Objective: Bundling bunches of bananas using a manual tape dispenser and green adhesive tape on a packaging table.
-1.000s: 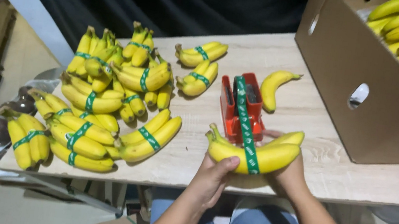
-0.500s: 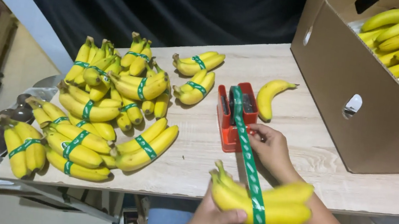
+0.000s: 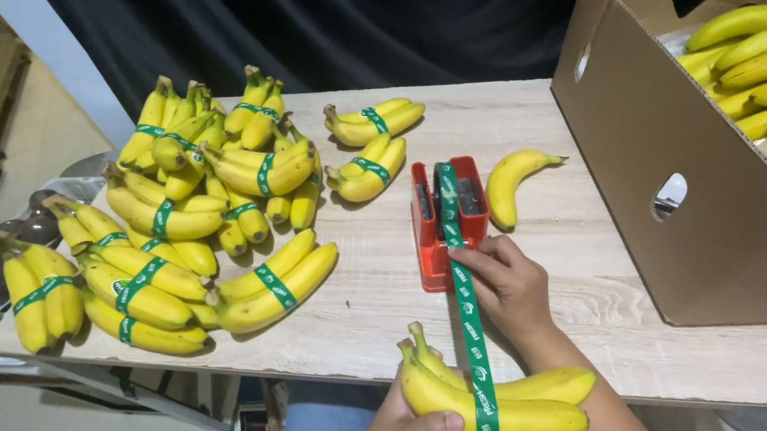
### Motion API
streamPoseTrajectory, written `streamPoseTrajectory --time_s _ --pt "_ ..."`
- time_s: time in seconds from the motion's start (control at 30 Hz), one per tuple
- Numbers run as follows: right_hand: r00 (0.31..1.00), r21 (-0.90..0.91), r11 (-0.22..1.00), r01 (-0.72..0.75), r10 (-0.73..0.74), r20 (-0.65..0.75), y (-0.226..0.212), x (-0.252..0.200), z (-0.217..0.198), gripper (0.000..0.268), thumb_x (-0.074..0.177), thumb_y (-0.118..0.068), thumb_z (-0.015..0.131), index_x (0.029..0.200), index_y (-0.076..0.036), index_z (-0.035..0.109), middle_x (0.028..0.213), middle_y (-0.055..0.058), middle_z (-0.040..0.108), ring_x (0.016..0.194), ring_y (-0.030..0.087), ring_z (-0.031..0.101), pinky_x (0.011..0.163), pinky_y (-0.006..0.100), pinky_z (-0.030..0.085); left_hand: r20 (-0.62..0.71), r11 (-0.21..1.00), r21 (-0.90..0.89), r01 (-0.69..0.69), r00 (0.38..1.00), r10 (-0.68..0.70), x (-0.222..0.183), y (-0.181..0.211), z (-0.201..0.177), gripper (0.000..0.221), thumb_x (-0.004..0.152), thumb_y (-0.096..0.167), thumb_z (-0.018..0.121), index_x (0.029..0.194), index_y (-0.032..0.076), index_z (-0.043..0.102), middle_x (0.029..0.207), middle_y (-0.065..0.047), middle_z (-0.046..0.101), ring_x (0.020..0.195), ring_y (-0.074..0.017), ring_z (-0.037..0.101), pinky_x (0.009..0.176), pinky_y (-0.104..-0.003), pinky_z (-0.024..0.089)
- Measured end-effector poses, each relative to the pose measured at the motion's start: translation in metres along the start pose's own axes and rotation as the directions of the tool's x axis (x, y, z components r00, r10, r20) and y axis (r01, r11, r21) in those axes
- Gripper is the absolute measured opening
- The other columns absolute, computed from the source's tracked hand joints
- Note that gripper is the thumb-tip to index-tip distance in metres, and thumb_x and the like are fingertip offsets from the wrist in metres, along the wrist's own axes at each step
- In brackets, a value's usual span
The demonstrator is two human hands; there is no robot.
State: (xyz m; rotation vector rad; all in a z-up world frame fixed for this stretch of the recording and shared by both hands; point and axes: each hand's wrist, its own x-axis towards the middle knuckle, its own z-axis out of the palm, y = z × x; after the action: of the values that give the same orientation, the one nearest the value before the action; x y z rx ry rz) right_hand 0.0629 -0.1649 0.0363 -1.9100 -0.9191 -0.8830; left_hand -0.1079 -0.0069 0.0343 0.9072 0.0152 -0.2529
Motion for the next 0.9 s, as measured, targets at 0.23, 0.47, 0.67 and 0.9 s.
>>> streamPoseTrajectory --time_s 0.23,0.47,0.67,0.9 --pt "1.0 -0.005 1.0 0.006 -0.006 -0.016 -0.001 0.001 0.002 0.019 0.096 -0.01 0.071 0.114 -0.012 0.076 0.098 0.005 0.066 0.084 0.019 0.069 0.073 0.029 0.056 -0.09 0.999 -0.041 0.029 0.995 -0.033 -0.001 -0.009 -0.007 0.083 0.063 0.01 0.089 0.132 0.01 0.043 0.116 -0.015 0.065 0.106 -0.0239 0.065 0.094 -0.037 0.055" --pt "1.0 -0.025 1.0 -0.018 0.017 -0.005 -0.002 0.001 0.003 0.02 0.095 -0.008 0.073 0.113 -0.013 0.076 0.097 0.004 0.07 0.082 0.018 0.069 0.069 0.03 0.056 -0.165 0.99 -0.057 0.126 0.977 -0.134 -0.005 0.009 0.006 0.086 0.06 0.009 0.087 0.135 0.01 0.043 0.118 -0.016 0.062 0.108 -0.0261 0.063 0.095 -0.039 0.056" --pt "0.993 -0.154 0.987 0.043 -0.059 -0.099 -0.018 -0.004 -0.012 0.01 0.097 -0.008 0.074 0.106 -0.009 0.078 0.081 0.007 0.064 0.066 0.019 0.059 0.056 0.033 0.046 -0.033 0.999 0.012 -0.031 0.999 0.032 -0.013 -0.01 -0.014 0.094 0.062 0.015 0.091 0.14 0.013 0.039 0.13 -0.015 0.064 0.114 -0.0248 0.066 0.096 -0.039 0.056" --pt "0.962 -0.264 0.941 0.21 -0.248 -0.117 -0.051 0.001 -0.038 0.009 0.098 -0.004 0.07 0.105 -0.002 0.075 0.076 0.012 0.06 0.065 0.023 0.054 0.056 0.035 0.041 0.192 0.962 0.036 -0.272 0.946 0.26 -0.021 -0.001 -0.002 0.088 0.058 0.008 0.085 0.131 0.018 0.037 0.131 -0.013 0.06 0.117 -0.0228 0.061 0.104 -0.043 0.048"
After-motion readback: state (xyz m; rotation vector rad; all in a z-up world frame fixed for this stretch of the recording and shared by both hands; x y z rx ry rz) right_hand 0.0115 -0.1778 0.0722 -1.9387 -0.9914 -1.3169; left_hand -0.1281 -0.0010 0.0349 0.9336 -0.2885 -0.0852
